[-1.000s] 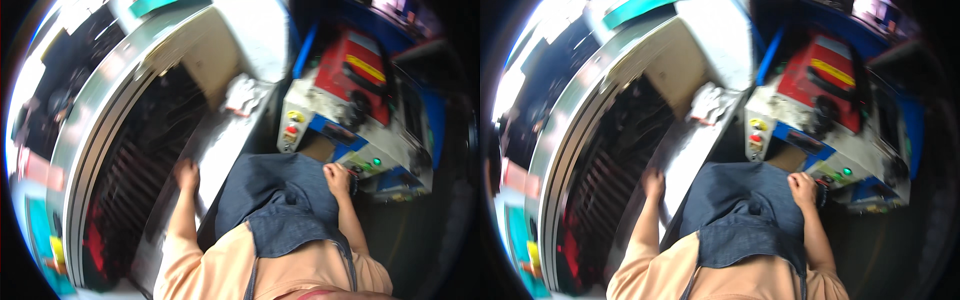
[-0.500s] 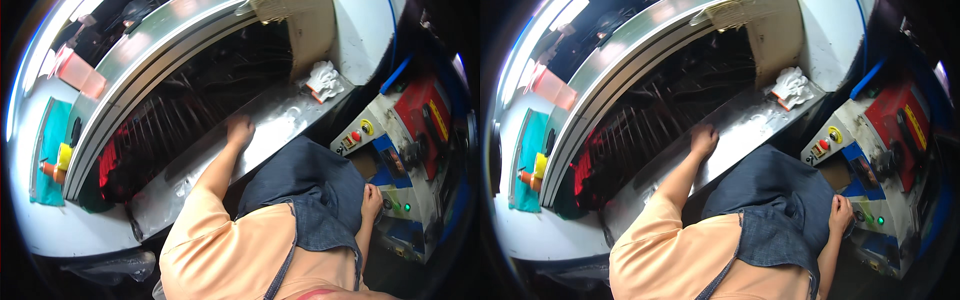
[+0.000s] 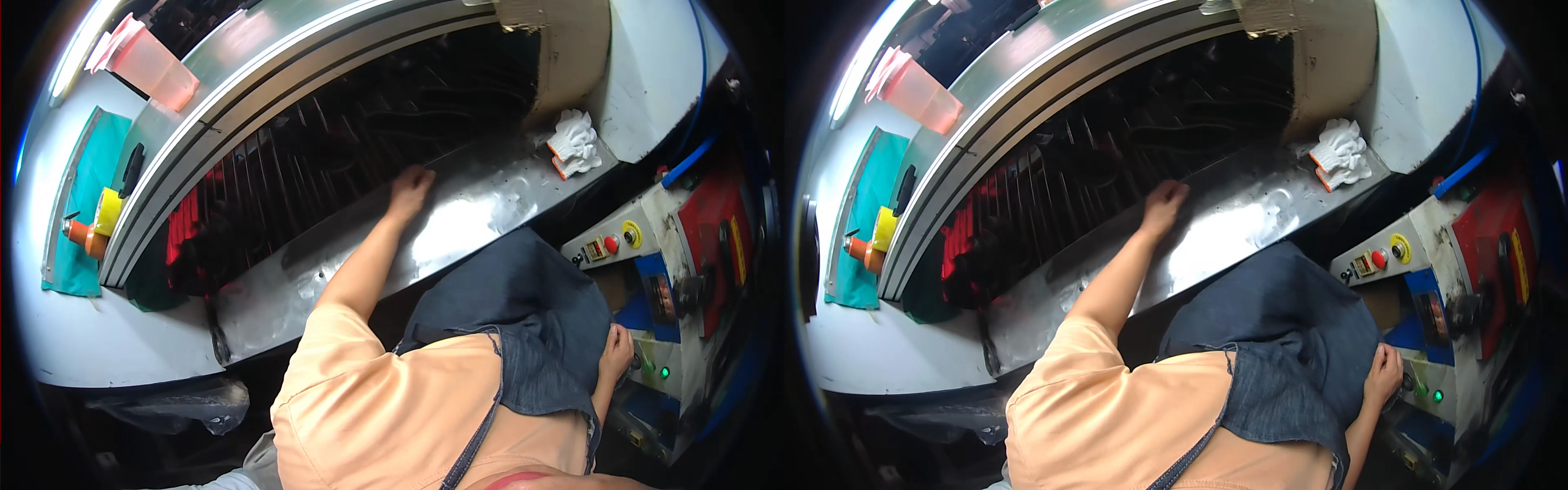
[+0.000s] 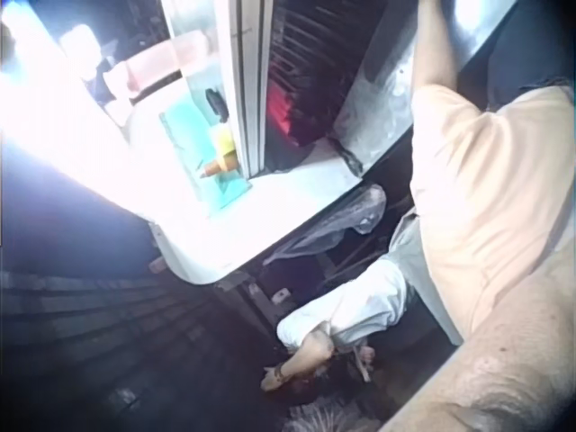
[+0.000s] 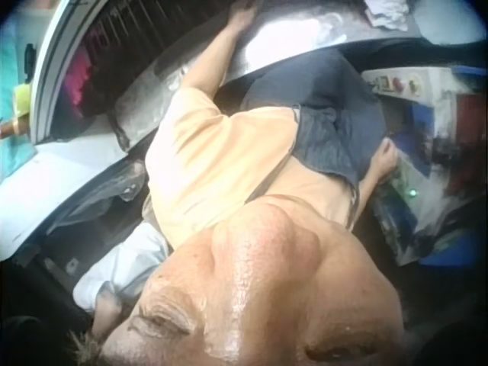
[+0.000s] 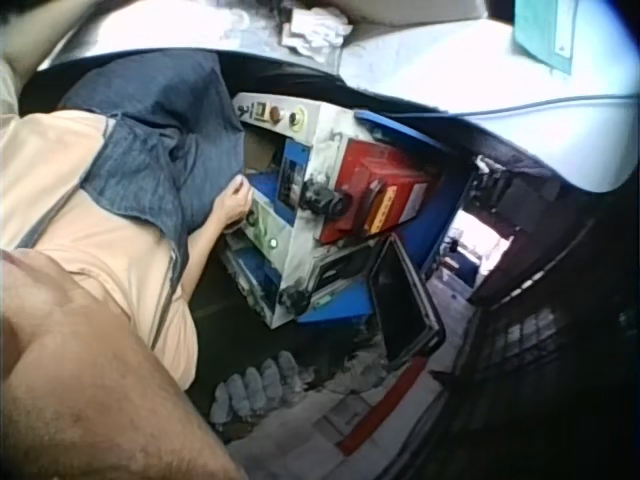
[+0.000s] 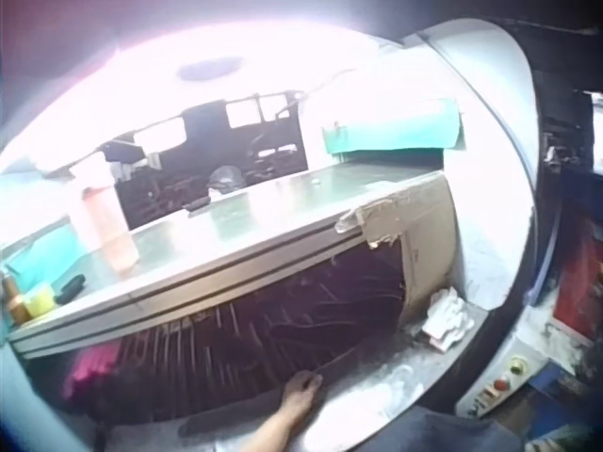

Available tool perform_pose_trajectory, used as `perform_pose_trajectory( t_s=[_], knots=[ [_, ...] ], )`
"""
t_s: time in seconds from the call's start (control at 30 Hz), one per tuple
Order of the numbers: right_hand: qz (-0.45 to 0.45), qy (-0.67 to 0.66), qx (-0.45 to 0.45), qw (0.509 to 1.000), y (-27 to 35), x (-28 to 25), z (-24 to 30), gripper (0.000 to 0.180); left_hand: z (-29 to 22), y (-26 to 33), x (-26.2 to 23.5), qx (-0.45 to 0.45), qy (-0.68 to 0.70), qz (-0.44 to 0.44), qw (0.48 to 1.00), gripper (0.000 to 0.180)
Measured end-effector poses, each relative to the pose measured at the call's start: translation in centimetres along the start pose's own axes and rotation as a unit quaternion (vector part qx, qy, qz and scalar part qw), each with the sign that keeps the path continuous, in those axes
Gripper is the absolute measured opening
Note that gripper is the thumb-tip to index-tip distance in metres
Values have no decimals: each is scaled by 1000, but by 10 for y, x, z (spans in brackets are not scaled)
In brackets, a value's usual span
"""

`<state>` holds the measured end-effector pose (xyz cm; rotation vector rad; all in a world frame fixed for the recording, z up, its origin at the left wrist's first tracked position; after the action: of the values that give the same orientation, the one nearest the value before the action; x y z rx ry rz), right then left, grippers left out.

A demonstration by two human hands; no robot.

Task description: The person repeatedly picks up black shoes from a metal rack and places them into a machine. They handle the shoes one by one, moving them from the rack to the machine's input area and then back to the rack in a repetitive cycle.

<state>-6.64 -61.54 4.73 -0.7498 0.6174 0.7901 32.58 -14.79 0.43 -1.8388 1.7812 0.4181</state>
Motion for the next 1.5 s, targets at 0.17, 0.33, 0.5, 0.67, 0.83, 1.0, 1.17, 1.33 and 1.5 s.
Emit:
perform_pose_trajectory(
  t_s=[0.17, 0.33, 0.5, 0.67, 0.83, 1.0, 1.17, 1.33, 1.5],
  knots=[
    [28, 24, 28, 999, -8, 8, -1, 22, 102, -59, -156, -52, -90, -313, 944, 41],
    [60, 66, 48, 995, -18, 26, 6, 22, 187, -114, -232, -220, -192, -322, 901, 84],
    [59, 108, 32, 992, -23, 33, 22, 20, 182, -153, -223, -343, -178, -235, 892, 80],
    [63, 93, 69, 991, -40, 38, 42, 14, 238, -161, -224, -302, 4, -224, 927, 73],
    [48, 29, 70, 996, -37, 30, 45, 11, 261, -134, -216, -237, 386, -146, 880, 67],
    [90, -152, 93, 980, -33, 37, 66, 27, 165, -54, -199, -224, 494, -100, 834, 66],
    [208, -197, -78, 955, -64, 65, 154, 93, -11, 31, -135, -172, 392, -39, 903, 70],
    [127, -109, -322, 932, -87, 41, 221, 123, -173, 125, -26, 61, 451, 258, 852, 48],
    [133, 53, -439, 887, -81, -15, 236, 93, -266, 178, 42, -20, 512, 489, 706, 52]
  ],
)
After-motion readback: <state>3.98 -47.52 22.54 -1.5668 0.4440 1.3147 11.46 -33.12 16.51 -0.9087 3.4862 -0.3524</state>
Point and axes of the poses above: each hand's wrist, its own y-axis away from the middle knuckle, its own x-axis out of the palm, z = x × y, the point moved 8 cm from there along -y, towards the middle knuckle, and after that the axes turned 14 degrees about -y, right-handed, at the moved point
